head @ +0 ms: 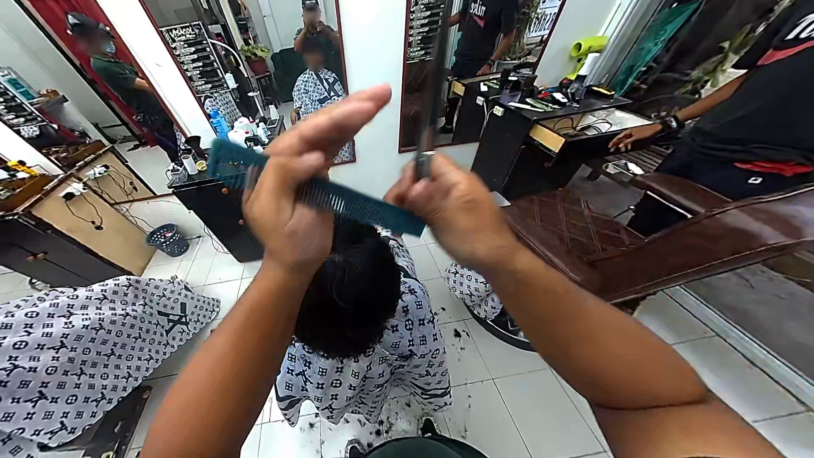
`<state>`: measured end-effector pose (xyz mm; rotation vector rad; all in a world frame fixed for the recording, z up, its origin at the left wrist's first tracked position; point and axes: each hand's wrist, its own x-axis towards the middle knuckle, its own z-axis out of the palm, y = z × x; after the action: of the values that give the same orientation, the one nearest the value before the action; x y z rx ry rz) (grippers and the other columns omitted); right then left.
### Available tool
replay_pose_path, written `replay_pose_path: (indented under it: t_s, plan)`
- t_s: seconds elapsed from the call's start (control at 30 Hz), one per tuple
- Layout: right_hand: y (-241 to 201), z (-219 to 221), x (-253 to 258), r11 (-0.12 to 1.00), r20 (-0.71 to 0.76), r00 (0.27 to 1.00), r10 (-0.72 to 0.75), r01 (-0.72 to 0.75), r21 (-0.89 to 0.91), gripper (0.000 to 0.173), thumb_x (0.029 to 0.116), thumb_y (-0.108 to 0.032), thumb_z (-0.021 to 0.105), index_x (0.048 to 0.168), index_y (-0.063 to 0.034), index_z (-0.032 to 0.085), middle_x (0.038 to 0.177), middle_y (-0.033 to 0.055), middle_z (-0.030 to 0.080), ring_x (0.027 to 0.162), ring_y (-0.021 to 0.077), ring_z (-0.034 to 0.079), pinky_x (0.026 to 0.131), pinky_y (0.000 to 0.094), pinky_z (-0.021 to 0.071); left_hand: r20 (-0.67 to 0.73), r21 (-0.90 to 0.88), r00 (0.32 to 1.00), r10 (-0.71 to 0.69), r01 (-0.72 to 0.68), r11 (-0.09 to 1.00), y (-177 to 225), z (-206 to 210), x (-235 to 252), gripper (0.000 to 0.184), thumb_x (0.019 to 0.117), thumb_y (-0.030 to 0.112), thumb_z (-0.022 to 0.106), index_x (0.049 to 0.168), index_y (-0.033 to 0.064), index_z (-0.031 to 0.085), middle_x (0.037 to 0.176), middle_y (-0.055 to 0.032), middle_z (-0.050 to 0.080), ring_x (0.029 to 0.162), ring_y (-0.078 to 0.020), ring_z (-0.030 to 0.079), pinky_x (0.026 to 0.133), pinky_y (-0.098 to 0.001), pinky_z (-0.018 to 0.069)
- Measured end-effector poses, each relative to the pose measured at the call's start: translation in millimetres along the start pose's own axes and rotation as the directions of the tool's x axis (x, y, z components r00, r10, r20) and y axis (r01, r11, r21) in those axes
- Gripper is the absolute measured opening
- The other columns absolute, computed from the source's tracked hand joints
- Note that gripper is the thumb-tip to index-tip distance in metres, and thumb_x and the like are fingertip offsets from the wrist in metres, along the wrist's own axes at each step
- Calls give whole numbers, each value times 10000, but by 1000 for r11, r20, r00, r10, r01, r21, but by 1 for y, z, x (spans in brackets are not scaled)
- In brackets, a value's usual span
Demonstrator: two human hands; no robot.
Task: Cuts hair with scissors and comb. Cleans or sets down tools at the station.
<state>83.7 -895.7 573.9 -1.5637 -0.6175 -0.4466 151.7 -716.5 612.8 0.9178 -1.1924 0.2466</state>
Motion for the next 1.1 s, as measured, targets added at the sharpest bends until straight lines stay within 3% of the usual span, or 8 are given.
replay_pose_path:
  t_s: [0.13, 0.23, 0.33, 0.6, 0.8, 0.9, 0.97, 1.1]
  plan:
    - [16, 4, 15, 992, 87, 995, -53, 63, -106, 198, 972, -23, 646, 1148, -27, 558, 839, 48, 678, 631, 72, 645, 547, 195, 564, -112, 306, 966, -233, 257, 917, 3, -33, -6, 554, 1071, 357, 219, 1384, 77, 580, 1424, -38, 617, 1299, -176, 584, 1044, -371, 497]
    - [53, -18, 20, 796, 92, 982, -166, 189, -576, 141, 984, -83, 650, 1105, -36, 706, 883, 53, 733, 738, 117, 703, 676, 298, 604, -359, 586, 894, -267, 439, 681, 9, -86, -38, 310, 1079, 300, 381, 1294, 122, 517, 965, 119, 608, 822, 23, 588, 739, -190, 498]
    - [82, -25, 12, 641, 221, 965, -140, 258, -723, 165, 961, -56, 639, 1063, -75, 767, 946, 67, 765, 852, 212, 730, 794, 477, 573, -365, 763, 818, -445, 537, 361, 2, -97, -58, 400, 1038, 190, 557, 1378, 3, 457, 871, -79, 625, 722, -148, 605, 694, -371, 537]
    - [100, -119, -101, 828, -156, 931, 330, -365, -426, 188, 1005, -128, 591, 1075, 7, 701, 876, 0, 705, 711, 5, 639, 672, 184, 552, 43, 987, 693, -720, 81, 137, -39, -18, -53, 1045, 727, 673, 800, 1515, 75, 462, 1182, -149, 702, 1115, -355, 640, 947, -599, 487]
    - [106, -50, -55, 911, -382, 877, 293, -377, -168, 190, 997, -73, 619, 1105, 72, 678, 881, 65, 701, 683, 69, 650, 644, 243, 571, 194, 970, 393, -899, -216, 115, -63, 27, -38, 407, 967, 366, 681, 1097, -19, 698, 1037, -218, 704, 1048, -401, 664, 868, -586, 489]
    - [111, -16, -37, 923, -203, 923, 327, -358, -140, 190, 994, -130, 638, 1073, 20, 722, 910, 27, 717, 698, 18, 631, 662, 208, 550, 432, 900, 722, -541, -301, 316, -38, 1, -56, 271, 976, 290, 654, 901, 46, 745, 805, -121, 675, 789, -293, 687, 676, -458, 550]
    - [109, -4, -38, 933, -112, 940, 324, -336, -126, 155, 995, -138, 644, 1023, -20, 742, 913, -24, 722, 808, -35, 633, 786, 176, 532, 328, 864, 913, -241, -187, 468, -6, -28, -65, 257, 1004, 343, 640, 949, 127, 767, 857, -20, 675, 838, -137, 647, 757, -327, 541]
    - [93, 3, -50, 929, -38, 928, 370, -369, 24, 109, 981, -39, 624, 994, -36, 733, 881, -64, 710, 811, -55, 634, 775, 147, 533, -115, 741, 951, -289, 276, 612, 29, -102, -84, 273, 880, 588, 692, 821, 323, 726, 1142, 139, 672, 1119, -25, 612, 921, -254, 533]
